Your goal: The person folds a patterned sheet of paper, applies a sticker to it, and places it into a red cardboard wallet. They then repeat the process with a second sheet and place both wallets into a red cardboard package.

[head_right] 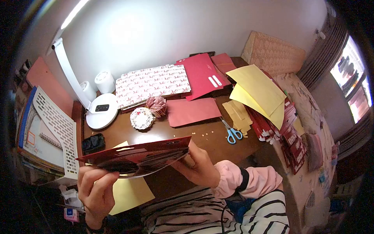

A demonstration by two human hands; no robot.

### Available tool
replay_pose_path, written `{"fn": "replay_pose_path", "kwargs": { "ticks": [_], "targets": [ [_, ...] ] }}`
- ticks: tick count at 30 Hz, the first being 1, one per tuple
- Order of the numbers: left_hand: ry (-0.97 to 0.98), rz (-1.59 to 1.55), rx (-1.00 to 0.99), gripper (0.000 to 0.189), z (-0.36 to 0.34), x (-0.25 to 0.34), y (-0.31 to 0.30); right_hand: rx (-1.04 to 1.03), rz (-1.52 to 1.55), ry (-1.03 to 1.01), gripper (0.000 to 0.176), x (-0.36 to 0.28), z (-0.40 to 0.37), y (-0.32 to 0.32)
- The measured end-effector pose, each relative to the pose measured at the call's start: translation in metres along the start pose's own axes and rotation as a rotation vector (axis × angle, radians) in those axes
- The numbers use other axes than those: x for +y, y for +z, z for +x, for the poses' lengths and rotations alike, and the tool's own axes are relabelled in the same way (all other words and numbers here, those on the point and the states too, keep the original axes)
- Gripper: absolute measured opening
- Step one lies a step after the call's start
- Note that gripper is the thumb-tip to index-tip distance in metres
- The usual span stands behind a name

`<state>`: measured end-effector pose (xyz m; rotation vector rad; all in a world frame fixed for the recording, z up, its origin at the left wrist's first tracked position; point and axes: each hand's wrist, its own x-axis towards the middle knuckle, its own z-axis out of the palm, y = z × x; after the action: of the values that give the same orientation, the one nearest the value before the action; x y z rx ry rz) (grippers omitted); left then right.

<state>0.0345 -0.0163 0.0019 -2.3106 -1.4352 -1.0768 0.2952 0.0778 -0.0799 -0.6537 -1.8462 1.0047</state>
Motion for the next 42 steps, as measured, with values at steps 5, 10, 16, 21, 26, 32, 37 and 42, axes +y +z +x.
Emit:
{"fn": "replay_pose_path", "kwargs": {
  "ticks": [5,10,16,21,26,32,37,42],
  "targets": [
    [-0.021,0.005,0.017,0.023,0.002,0.003,-0.003,0.011,-0.145,0.008,0.054,-0.018,0.0,-0.004],
    [-0.007,-0.017,0.008,0.025,0.001,0.003,-0.004,-0.019,-0.14,-0.009,0.051,-0.015,-0.005,-0.008],
    [-0.007,-0.022,0.006,0.026,0.002,0.006,-0.005,-0.002,-0.121,-0.004,0.043,-0.01,-0.003,-0.005],
    [-0.006,-0.036,0.0,0.026,0.002,0.005,-0.006,0.043,-0.136,0.017,0.042,-0.014,-0.006,-0.003],
    [0.003,-0.037,-0.003,0.027,0.002,0.005,-0.006,0.003,-0.119,-0.018,0.054,-0.009,-0.014,-0.004],
    [-0.007,-0.037,-0.01,0.026,0.0,0.006,-0.008,0.303,-0.266,-0.342,0.07,-0.015,-0.012,-0.01],
    [0.058,-0.032,-0.047,0.025,-0.001,0.012,-0.013,0.044,-0.706,-0.751,0.031,-0.068,-0.013,-0.039],
    [0.197,-0.123,-0.027,0.013,0.009,0.011,-0.018,-0.123,-0.844,-0.785,0.023,-0.09,0.006,-0.026]
  ]
}}
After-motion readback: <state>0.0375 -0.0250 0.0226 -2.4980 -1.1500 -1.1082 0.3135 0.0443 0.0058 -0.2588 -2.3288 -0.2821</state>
